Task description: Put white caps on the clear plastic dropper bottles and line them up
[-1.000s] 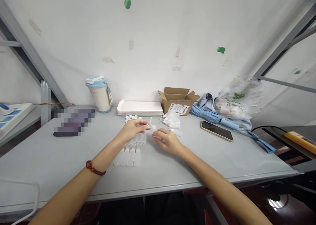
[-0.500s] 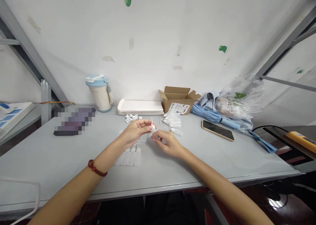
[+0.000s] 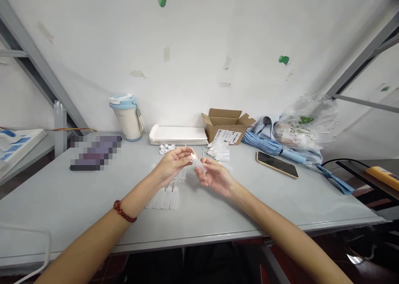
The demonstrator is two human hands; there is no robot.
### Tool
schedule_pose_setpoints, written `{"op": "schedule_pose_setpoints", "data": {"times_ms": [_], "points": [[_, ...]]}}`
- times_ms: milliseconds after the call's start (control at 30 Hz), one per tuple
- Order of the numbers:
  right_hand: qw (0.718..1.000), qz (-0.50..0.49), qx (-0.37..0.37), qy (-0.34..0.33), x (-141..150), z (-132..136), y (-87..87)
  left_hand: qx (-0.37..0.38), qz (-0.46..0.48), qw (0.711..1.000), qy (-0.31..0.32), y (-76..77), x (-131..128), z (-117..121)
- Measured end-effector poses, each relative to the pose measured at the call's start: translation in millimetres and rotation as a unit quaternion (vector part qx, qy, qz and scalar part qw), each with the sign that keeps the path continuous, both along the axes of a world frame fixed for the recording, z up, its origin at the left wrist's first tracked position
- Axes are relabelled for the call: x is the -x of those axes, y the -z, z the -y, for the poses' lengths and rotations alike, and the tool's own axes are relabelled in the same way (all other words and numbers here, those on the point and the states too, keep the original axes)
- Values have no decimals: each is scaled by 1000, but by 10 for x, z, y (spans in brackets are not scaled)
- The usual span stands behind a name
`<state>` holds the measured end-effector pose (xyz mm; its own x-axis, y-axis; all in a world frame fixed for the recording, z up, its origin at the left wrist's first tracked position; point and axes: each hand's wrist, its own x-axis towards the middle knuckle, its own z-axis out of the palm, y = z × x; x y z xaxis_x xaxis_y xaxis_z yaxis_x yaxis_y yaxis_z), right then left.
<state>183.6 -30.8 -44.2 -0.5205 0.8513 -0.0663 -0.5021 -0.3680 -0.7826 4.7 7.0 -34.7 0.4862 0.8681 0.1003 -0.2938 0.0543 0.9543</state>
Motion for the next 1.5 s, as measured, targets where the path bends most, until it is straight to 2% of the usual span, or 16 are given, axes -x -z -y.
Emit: {"op": "schedule_pose_setpoints", "data": {"times_ms": [100, 367, 500, 600, 800, 967, 1133, 1333, 1500], "points": [[1000, -14, 2, -8, 1, -3, 8, 10, 4, 1000, 5, -6, -1, -3], [999, 30, -26, -3, 10, 7, -16, 5, -24, 1000, 7, -88, 28, 7], [999, 36, -34, -4, 11, 6, -3, 0, -36, 999, -16, -67, 17, 11], [999, 40, -33, -13, 16, 13, 0, 25, -49, 998, -25, -27, 38, -20], [998, 35, -36, -25, 16, 24, -5, 59, -38, 998, 1, 22, 97, -82], [998, 36, -36, -20, 3, 34, -32, 55, -15, 998, 39, -12, 105, -66], [998, 39, -45, -25, -10, 25, -35, 47, -14, 999, 14, -58, 60, -12], [997, 44, -55, -27, -7, 20, -19, 43, -41, 998, -9, -28, 31, 2], [997, 42, -47, -33, -21, 26, -25, 60, -40, 997, 13, -16, 69, -29]]}}
